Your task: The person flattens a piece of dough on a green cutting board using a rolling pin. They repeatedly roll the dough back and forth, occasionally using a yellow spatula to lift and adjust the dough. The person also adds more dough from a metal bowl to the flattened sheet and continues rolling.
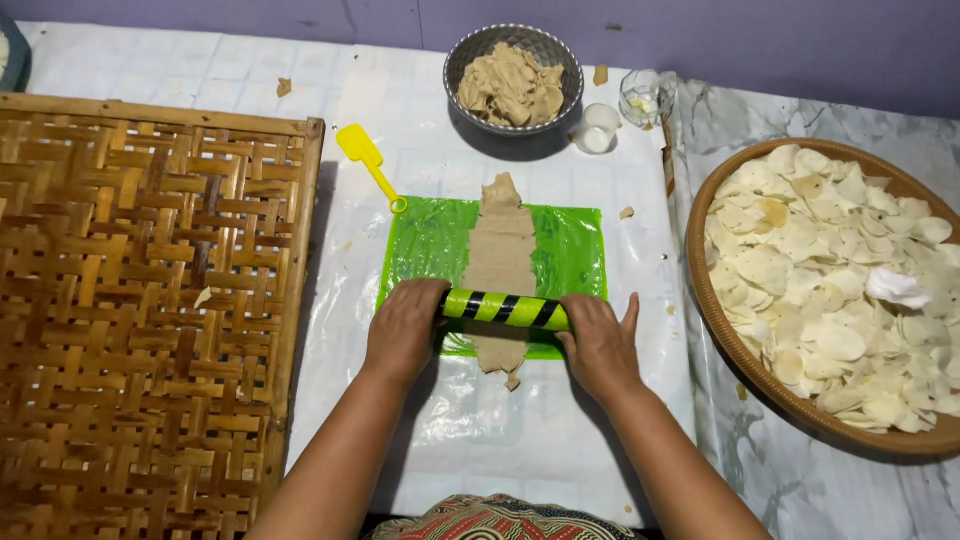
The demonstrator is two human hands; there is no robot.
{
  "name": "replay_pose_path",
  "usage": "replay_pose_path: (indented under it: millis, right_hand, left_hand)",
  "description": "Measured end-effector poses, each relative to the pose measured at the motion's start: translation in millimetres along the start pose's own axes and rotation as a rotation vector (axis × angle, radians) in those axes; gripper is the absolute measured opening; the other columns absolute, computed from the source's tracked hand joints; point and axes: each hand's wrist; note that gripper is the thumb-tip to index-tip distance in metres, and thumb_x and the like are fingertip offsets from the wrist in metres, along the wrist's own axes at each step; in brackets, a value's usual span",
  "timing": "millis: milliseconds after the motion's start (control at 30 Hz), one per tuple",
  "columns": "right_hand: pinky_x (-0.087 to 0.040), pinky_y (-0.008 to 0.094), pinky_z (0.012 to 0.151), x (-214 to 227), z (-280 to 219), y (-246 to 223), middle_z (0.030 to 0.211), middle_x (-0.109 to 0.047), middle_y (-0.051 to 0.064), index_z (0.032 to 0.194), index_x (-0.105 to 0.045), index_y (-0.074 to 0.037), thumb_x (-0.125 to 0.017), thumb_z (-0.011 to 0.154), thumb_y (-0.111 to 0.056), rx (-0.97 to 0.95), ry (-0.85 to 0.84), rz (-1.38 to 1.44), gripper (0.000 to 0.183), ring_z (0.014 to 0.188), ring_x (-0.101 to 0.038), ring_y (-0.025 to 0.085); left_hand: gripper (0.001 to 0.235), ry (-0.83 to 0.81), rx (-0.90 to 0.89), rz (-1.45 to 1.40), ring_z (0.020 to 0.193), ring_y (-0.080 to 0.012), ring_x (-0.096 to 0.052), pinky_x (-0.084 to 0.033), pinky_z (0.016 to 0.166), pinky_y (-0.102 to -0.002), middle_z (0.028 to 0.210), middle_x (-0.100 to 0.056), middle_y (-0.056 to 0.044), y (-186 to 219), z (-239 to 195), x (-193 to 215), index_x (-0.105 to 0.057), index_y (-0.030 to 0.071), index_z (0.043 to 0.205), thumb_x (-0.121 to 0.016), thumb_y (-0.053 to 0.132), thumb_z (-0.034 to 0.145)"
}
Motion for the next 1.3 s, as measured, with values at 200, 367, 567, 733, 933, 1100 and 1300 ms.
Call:
replay_pose_path:
  millis: [200, 367, 567, 733, 933, 1100, 1300]
  right_hand:
    - [0.011, 0.072, 0.117, -15, 5, -30, 0.167, -0.025, 0.020, 0.162, -0.019, -0.007, -0.031, 0.104, -0.068, -0.057, -0.082, -0.124, 0.085, 0.156, -0.020, 0.032]
    - [0.009, 0.070, 0.119, 3, 58, -30, 0.166, -0.030, 0.021, 0.158, -0.029, -0.004, -0.021, 0.104, -0.070, -0.151, -0.101, -0.120, 0.086, 0.155, -0.026, 0.031]
    - [0.006, 0.070, 0.119, -7, 144, -1, 0.168, -0.029, 0.014, 0.160, -0.033, -0.021, -0.015, 0.105, -0.069, -0.199, -0.119, -0.107, 0.076, 0.155, -0.028, 0.027]
    - [0.008, 0.076, 0.115, 7, 155, -4, 0.171, -0.023, 0.012, 0.158, -0.037, -0.026, -0.013, 0.106, -0.067, -0.200, -0.167, -0.127, 0.070, 0.157, -0.023, 0.027]
    - [0.010, 0.076, 0.115, 1, 89, -36, 0.166, -0.026, 0.021, 0.157, -0.035, -0.012, -0.023, 0.106, -0.058, -0.216, -0.137, -0.028, 0.069, 0.156, -0.019, 0.033]
    - [0.003, 0.074, 0.118, -27, 104, -24, 0.159, -0.038, 0.021, 0.156, -0.031, -0.004, -0.029, 0.106, -0.062, -0.105, -0.021, -0.161, 0.077, 0.151, -0.030, 0.032]
    - [0.015, 0.062, 0.121, -10, 196, -9, 0.164, -0.038, 0.013, 0.154, -0.041, -0.011, -0.008, 0.106, -0.065, -0.247, -0.190, -0.155, 0.079, 0.155, -0.028, 0.023]
  left_hand:
    - [0.065, -0.053, 0.126, 0.035, 0.153, -0.0364, -0.027, -0.015, 0.126, -0.050, 0.165, -0.033, -0.022, 39, 7, 10, -0.034, 0.003, 0.158, -0.039, 0.044, 0.108]
    - [0.065, -0.094, 0.167, 0.082, 0.153, -0.0355, -0.028, -0.017, 0.126, -0.049, 0.164, -0.034, -0.021, 25, 59, -7, -0.035, 0.002, 0.157, -0.034, 0.046, 0.109]
    - [0.066, -0.311, 0.254, 0.142, 0.155, -0.0306, -0.026, -0.014, 0.126, -0.049, 0.165, -0.034, -0.014, -3, 144, -23, -0.037, 0.014, 0.158, -0.019, 0.052, 0.107]
    - [0.079, -0.404, 0.292, 0.062, 0.158, -0.0270, -0.017, -0.005, 0.128, -0.050, 0.170, -0.024, -0.012, -3, 161, -8, -0.031, 0.015, 0.161, -0.006, 0.063, 0.104]
    - [0.053, -0.064, 0.151, 0.006, 0.154, -0.0355, -0.026, -0.013, 0.125, -0.054, 0.165, -0.033, -0.020, 10, 87, -2, -0.039, 0.008, 0.156, -0.030, 0.035, 0.111]
    - [0.055, -0.058, 0.114, 0.054, 0.151, -0.0326, -0.032, -0.019, 0.125, -0.051, 0.160, -0.041, -0.015, -2, 95, -23, -0.040, 0.010, 0.155, -0.031, 0.040, 0.110]
    - [0.059, -0.224, 0.221, 0.131, 0.148, -0.0283, -0.041, -0.028, 0.121, -0.044, 0.154, -0.052, -0.010, -25, 175, -44, -0.054, 0.012, 0.146, -0.025, 0.047, 0.109]
Point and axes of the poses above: each hand's wrist, its own z-axis towards the middle knuckle, its own x-axis out of the back of the hand, y = z × x
